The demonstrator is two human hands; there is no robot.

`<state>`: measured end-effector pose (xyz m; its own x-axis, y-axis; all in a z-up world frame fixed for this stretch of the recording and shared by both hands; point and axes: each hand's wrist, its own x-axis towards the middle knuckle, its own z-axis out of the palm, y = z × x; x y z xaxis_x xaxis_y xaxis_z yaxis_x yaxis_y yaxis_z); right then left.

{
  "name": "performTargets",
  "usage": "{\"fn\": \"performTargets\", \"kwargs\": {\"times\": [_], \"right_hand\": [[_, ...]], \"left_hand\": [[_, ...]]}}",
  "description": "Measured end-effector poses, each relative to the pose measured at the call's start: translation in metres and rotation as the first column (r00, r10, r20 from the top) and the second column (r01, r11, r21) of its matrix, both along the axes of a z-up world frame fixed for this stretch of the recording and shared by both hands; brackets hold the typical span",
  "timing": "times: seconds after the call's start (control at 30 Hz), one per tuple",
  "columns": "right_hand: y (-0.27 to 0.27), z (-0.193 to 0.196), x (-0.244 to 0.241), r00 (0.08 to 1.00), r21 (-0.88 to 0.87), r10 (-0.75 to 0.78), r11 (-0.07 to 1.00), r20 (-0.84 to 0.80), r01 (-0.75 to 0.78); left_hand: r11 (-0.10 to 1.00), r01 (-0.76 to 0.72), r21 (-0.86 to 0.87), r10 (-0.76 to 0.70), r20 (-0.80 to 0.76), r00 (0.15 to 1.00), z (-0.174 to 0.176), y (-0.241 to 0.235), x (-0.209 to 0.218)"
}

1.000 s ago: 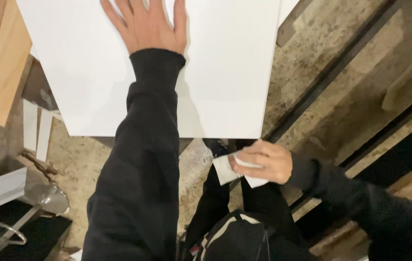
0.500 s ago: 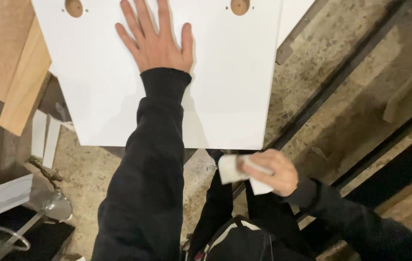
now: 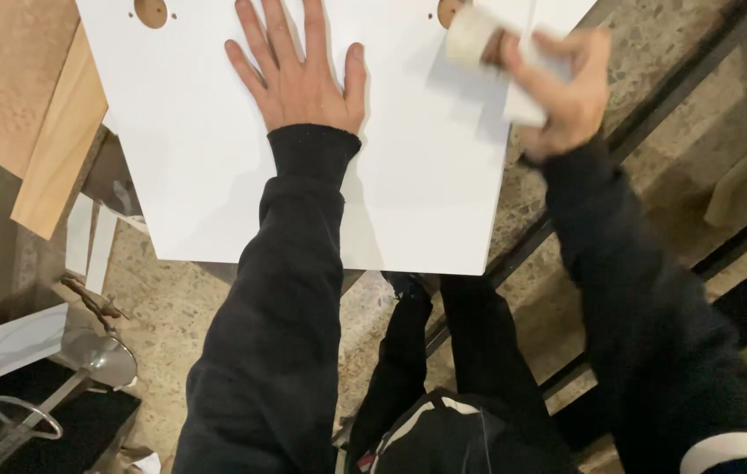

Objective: Sanding and scraping the edges of a white laminated board on a workbench.

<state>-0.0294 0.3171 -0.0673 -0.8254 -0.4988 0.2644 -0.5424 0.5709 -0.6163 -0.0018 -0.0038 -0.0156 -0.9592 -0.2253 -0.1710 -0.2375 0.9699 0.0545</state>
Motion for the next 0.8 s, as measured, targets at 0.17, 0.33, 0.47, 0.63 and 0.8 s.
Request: {"fn": "performTargets", "kwargs": {"times": [0.17,0.33,0.47,0.63,0.8], "right_hand": [[0.007,0.003,0.002,0.996,-0.037,-0.007,0.999,-0.089,0.004],[0.008,0.043,0.099,0.956,-0.190,0.095,0.981,0.278,-0.043],[-0.009,0.016,-0.001,0.999,-0.116,-0.036,0.993,0.003,0.036],[-0.008,0.017,0.011,1.000,-0.133,-0.011,0.991,-0.022,0.008],[0.002,0.033,0.063,0.985,-0.003,-0.052,0.999,0.166,0.054]], "left_hand": [[0.995,-0.093,0.044,0.079,0.257,0.963,0.017,0.004,-0.010],[0.998,0.060,-0.011,-0.061,-0.152,0.987,-0.015,-0.005,0.010],[0.997,0.072,-0.019,-0.074,-0.158,0.985,-0.016,-0.004,0.009],[0.996,0.084,-0.022,-0.087,-0.162,0.983,-0.015,-0.006,0.010],[0.999,0.054,-0.005,-0.054,-0.132,0.990,-0.008,-0.005,0.007]]}}
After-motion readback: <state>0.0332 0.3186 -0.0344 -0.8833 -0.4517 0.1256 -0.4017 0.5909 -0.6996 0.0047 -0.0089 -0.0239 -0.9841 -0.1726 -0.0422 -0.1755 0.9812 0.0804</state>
